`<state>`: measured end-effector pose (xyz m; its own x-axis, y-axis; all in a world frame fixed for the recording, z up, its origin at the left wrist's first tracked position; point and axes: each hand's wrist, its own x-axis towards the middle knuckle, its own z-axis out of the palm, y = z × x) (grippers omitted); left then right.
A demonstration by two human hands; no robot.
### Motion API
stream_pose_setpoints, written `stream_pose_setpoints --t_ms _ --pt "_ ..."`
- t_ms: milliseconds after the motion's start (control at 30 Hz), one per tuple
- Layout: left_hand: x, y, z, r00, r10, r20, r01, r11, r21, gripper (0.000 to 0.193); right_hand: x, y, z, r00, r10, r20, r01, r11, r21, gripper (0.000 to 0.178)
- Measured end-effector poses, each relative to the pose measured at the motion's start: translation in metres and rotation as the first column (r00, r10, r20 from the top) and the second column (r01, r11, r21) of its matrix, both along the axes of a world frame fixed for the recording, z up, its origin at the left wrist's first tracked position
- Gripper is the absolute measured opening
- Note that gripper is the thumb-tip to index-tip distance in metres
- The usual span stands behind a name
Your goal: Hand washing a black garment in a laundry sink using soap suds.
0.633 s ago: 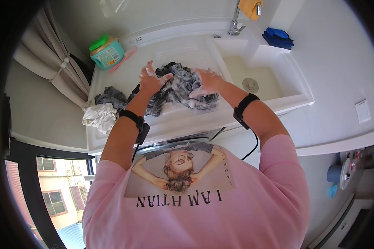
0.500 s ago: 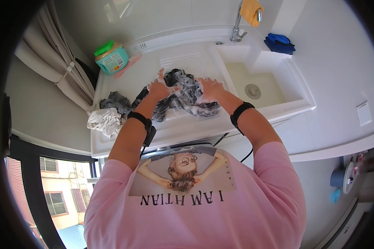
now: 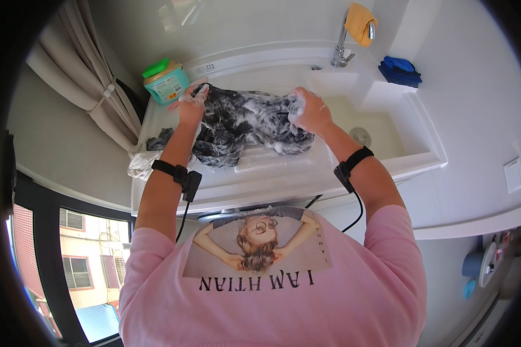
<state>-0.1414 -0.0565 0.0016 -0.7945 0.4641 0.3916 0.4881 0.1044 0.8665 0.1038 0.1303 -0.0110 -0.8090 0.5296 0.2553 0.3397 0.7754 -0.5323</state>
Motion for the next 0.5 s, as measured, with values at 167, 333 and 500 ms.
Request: stream_pose_setpoints --t_ms 167,333,500 --pt "0.054 -0.005 0.034 0.974 -0.077 -0.214 0.101 0.99 0.102 0.016 -0.016 0.038 0.011 0.773 -0.062 -0.632 -0.03 0.991 -0.133 0.049" --pt "0.083 -0.027 -0.007 0.753 -0.655 -0.062 0.451 0.583 -0.676 0.042 -0.036 0.025 0.013 0.787 -0.274 -0.553 -0.22 0.713 -0.666 0.047" --pt "0.08 -0.038 -0.037 0.8 -0.431 -0.416 0.056 0.745 -0.664 0.084 -0.038 0.013 0.013 0.86 0.172 -0.481 -0.236 0.969 -0.075 0.049"
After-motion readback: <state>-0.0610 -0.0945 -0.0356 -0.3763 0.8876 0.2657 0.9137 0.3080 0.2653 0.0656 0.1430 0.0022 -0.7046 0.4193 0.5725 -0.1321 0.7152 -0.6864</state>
